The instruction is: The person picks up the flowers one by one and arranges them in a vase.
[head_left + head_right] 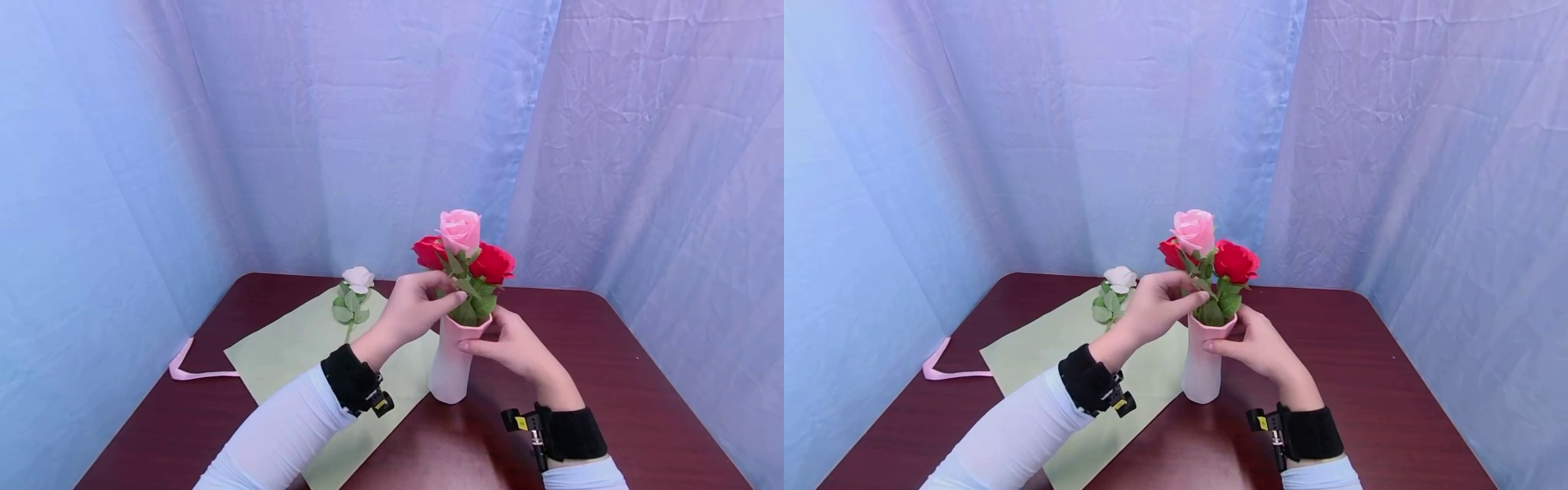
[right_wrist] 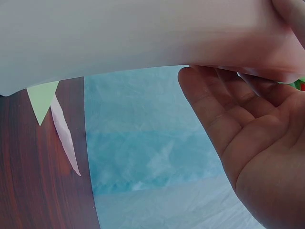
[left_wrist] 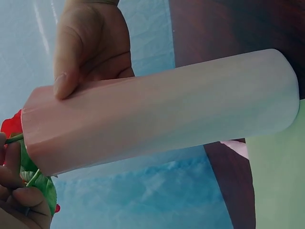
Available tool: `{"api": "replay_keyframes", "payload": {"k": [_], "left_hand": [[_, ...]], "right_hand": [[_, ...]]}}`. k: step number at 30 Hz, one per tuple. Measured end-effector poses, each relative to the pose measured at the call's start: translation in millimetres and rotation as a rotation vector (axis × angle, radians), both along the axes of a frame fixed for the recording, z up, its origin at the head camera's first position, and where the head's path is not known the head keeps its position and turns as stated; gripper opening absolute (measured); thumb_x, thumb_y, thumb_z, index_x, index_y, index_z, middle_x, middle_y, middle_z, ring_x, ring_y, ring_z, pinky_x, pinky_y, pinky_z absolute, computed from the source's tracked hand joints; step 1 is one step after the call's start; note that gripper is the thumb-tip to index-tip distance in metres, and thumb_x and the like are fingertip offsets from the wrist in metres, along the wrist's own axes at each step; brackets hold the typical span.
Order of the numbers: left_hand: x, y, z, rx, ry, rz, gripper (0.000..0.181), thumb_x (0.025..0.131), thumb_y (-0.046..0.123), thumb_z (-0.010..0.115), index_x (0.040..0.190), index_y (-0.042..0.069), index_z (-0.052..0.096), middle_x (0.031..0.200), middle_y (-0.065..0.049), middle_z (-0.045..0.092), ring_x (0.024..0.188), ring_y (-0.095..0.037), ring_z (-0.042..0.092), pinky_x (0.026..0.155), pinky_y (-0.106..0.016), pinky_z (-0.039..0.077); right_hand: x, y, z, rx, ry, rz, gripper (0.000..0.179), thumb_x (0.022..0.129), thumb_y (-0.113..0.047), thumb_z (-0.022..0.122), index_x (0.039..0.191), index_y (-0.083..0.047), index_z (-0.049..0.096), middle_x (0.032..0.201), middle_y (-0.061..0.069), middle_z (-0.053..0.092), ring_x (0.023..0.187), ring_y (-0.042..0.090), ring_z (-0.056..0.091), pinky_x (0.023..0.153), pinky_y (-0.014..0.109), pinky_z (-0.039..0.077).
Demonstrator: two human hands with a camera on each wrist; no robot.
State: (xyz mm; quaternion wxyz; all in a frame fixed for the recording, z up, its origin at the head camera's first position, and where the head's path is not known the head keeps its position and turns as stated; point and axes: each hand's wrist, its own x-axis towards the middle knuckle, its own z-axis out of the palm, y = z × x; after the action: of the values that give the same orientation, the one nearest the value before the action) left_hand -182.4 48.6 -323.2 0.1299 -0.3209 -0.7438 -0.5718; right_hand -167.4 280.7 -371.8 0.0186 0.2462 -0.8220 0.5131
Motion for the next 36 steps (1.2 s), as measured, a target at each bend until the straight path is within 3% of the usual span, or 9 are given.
{"api": "replay_keyframes", "payload": {"k": [7, 14, 20, 26, 30, 36], "left_hand": [[2.8, 5.6, 3.0, -0.096, 0.024, 0.021, 0.007, 0.092, 0.019, 0.077, 0.097, 0.014, 0.079, 0.082, 0.009, 0.070, 0.057, -0.012, 0.055, 0.048, -0.028, 0.048], [3.6, 10.1, 3.5, -0.178, 0.110, 0.037, 0.007, 0.090, 0.016, 0.078, 0.096, 0.012, 0.080, 0.082, 0.006, 0.073, 0.068, -0.005, 0.059, 0.056, -0.023, 0.050], [3.9, 15.1, 3.9, -0.255, 0.169, 0.058, 0.006, 0.089, 0.019, 0.079, 0.094, 0.016, 0.081, 0.079, 0.009, 0.074, 0.066, -0.001, 0.059, 0.055, -0.021, 0.048], [6.5, 20.6, 8.3, -0.413, 0.187, 0.097, 0.006, 0.089, 0.027, 0.079, 0.091, 0.022, 0.081, 0.073, 0.016, 0.070, 0.065, 0.000, 0.058, 0.056, -0.019, 0.046], [7.9, 22.5, 12.8, -0.494, 0.188, 0.123, 0.008, 0.089, 0.033, 0.080, 0.093, 0.026, 0.081, 0.074, 0.019, 0.070, 0.071, 0.002, 0.061, 0.059, -0.017, 0.046], [8.9, 20.6, 14.8, -0.518, 0.143, 0.113, 0.011, 0.088, 0.034, 0.081, 0.095, 0.025, 0.082, 0.076, 0.019, 0.070, 0.074, 0.002, 0.062, 0.060, -0.017, 0.047]], "right_hand": [[-0.3, -0.3, -1.4, 0.007, 0.018, 0.005, 0.064, 0.083, -0.014, 0.086, 0.139, -0.008, 0.055, 0.115, 0.008, 0.069, 0.095, 0.024, 0.071, 0.079, 0.037, 0.059], [-0.2, -0.4, 0.3, 0.023, 0.047, 0.017, 0.065, 0.084, -0.017, 0.086, 0.141, -0.014, 0.056, 0.123, 0.004, 0.067, 0.099, 0.021, 0.070, 0.081, 0.037, 0.059], [2.2, -0.7, 3.0, 0.050, 0.085, 0.026, 0.065, 0.086, -0.016, 0.084, 0.144, -0.018, 0.054, 0.128, 0.001, 0.064, 0.103, 0.019, 0.067, 0.082, 0.036, 0.058], [13.7, -8.8, 18.2, 0.036, 0.113, 0.051, 0.065, 0.086, -0.006, 0.081, 0.144, -0.009, 0.052, 0.132, 0.006, 0.061, 0.109, 0.017, 0.064, 0.085, 0.037, 0.057], [3.3, -3.0, 6.1, 0.041, 0.109, 0.037, 0.067, 0.085, -0.011, 0.082, 0.145, -0.017, 0.052, 0.133, 0.001, 0.061, 0.112, 0.017, 0.063, 0.087, 0.037, 0.056], [-2.6, 2.0, -2.4, 0.018, 0.082, 0.047, 0.057, 0.086, -0.014, 0.083, 0.137, -0.022, 0.059, 0.125, -0.001, 0.065, 0.107, 0.021, 0.065, 0.084, 0.038, 0.058]]}}
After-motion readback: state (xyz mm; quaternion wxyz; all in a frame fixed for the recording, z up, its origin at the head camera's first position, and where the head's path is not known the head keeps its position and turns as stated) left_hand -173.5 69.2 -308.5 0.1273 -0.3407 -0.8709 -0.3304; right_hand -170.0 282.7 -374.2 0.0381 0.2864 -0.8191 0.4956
